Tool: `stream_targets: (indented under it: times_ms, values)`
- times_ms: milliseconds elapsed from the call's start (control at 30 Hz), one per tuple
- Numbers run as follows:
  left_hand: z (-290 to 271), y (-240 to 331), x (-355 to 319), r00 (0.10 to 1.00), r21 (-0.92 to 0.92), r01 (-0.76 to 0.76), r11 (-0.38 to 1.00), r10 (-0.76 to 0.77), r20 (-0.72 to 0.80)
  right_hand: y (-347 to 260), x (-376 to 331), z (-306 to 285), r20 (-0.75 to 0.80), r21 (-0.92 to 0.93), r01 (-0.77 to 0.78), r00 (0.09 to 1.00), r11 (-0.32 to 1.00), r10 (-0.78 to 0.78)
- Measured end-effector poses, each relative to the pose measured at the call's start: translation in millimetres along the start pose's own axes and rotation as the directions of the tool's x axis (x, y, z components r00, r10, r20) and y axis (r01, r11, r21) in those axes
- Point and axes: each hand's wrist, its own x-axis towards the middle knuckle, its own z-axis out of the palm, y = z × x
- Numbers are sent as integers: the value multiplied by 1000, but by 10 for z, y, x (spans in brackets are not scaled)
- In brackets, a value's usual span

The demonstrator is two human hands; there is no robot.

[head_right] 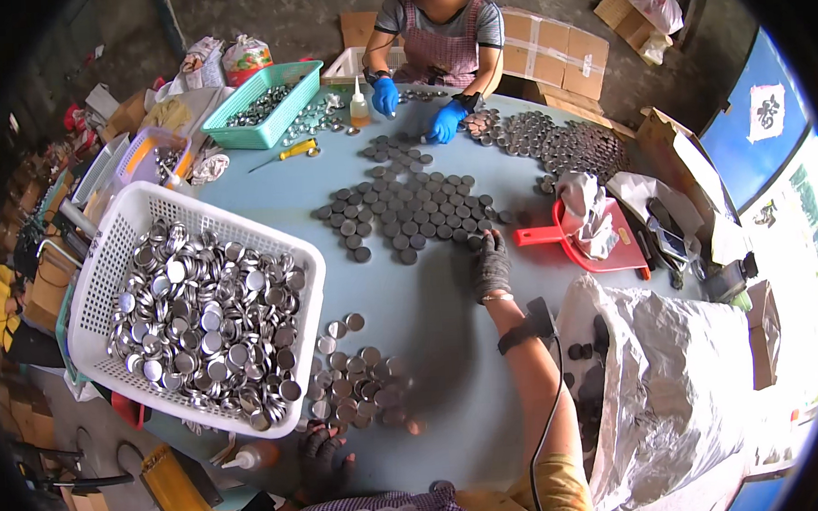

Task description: Assembling small circular metal caps and internal components at a factory workstation.

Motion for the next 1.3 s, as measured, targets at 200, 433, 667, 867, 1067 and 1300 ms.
stream_targets:
  times_ms: [200, 433, 667, 867, 1067, 1300]
  values:
    - [-31, 26, 23, 1000, -22, 3, 1000, -3, 31, -131, 599, 223, 60, -305, -68, 994, 950, 91]
    - [-47, 18, 66, 996, -17, 9, 1000, -7, 85, -152, 701, 161, -15, -226, 86, 996, 970, -92]
    - [6, 53, 3, 998, -11, -4, 1000, 4, -58, -1037, -754, -368, 147, 204, 480, 846, 853, -512]
    - [-14, 119, 7, 995, -42, -5, 999, 0, -103, -1707, -1345, -577, 267, 399, 473, 759, 785, -593]
    - [60, 73, -24, 984, 10, -39, 999, 40, -173, -2279, -1217, -289, 428, 236, 555, 677, 797, -598]
    - [19, 42, -63, 977, -23, 2, 1000, -7, -213, -1766, -1074, -629, 566, 99, 411, 726, 906, -391]
